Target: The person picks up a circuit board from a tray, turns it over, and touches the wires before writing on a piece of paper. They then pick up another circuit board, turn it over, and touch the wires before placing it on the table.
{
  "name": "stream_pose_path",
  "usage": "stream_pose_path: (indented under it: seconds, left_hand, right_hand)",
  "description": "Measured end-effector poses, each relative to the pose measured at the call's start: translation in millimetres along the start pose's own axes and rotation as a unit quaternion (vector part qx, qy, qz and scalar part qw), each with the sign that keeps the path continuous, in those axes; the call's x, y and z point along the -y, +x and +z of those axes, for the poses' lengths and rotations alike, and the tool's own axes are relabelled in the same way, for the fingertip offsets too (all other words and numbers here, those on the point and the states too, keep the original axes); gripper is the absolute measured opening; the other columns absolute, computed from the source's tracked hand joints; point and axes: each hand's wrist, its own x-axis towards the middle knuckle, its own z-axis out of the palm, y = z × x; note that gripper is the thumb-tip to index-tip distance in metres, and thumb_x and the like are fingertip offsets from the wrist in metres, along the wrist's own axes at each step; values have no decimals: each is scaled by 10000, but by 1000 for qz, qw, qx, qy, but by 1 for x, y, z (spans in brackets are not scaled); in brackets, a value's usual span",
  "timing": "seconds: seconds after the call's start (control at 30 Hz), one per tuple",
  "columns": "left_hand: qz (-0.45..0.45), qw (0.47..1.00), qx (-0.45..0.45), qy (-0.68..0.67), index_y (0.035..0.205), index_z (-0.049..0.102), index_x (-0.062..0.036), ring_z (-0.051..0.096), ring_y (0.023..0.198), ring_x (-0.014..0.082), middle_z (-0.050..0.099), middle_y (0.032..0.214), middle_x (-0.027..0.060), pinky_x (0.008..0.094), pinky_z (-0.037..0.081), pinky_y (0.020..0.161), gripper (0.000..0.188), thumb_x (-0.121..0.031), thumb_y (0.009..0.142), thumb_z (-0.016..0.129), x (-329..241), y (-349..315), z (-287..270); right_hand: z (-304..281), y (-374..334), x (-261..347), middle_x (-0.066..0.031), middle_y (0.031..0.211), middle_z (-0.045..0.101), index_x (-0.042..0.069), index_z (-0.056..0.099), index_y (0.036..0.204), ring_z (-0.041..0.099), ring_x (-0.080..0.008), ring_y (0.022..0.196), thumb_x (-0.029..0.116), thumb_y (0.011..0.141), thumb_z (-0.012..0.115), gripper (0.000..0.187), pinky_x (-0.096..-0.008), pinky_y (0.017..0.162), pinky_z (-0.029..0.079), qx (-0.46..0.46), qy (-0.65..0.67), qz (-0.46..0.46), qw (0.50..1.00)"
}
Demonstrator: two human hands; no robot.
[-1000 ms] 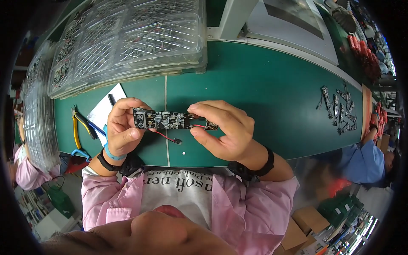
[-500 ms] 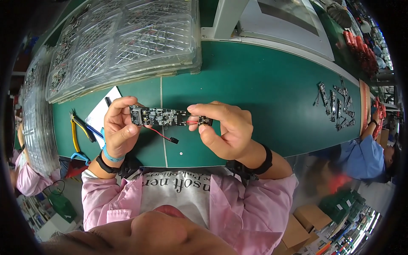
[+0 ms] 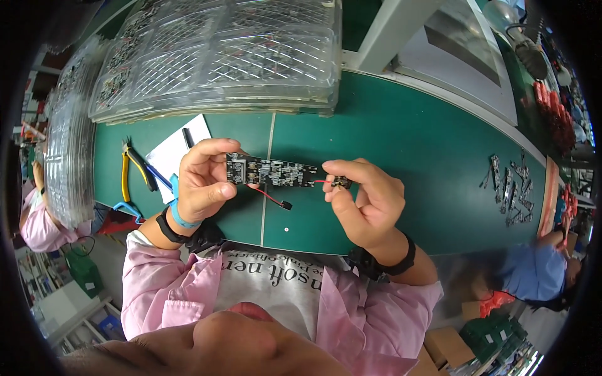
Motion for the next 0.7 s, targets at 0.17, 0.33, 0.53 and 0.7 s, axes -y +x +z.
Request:
stream_pose_path:
  seconds: [0.17, 0.33, 0.53, 0.7]
  left_hand:
    - [16, 999, 37, 18, 1154, 396, 51, 531, 980, 225, 506, 1080, 162, 336, 435, 857, 462, 94, 728, 571, -3, -2, -1]
    - [16, 999, 44, 8, 1153, 396, 50, 510, 1013, 231, 485, 1106, 164, 349, 427, 882, 467, 101, 724, 573, -2, -3, -2]
    - [17, 999, 41, 12, 1153, 396, 51, 515, 1007, 229, 493, 1094, 164, 346, 427, 880, 465, 99, 726, 573, -1, -2, -2]
    - [12, 999, 45, 5, 1152, 396, 54, 524, 992, 226, 509, 1072, 158, 339, 429, 875, 461, 96, 728, 573, -2, -1, 0]
  right_hand:
    - [2, 3, -3, -110, 689, 523, -79, 513, 949, 527, -141, 574, -71, 730, 428, 235, -241, 523, 442, -7, 11, -2, 1000]
    - [3, 4, -5, -109, 689, 523, -78, 514, 943, 527, -142, 574, -74, 722, 426, 238, -239, 522, 440, -7, 8, -5, 1000]
    - [2, 3, -4, -108, 687, 524, -76, 515, 939, 527, -143, 573, -65, 726, 432, 229, -239, 521, 440, -2, 7, -2, 1000]
    - [0, 3, -3, -108, 686, 524, -75, 516, 938, 527, -141, 565, -55, 730, 442, 222, -236, 516, 440, -1, 1, -12, 1000]
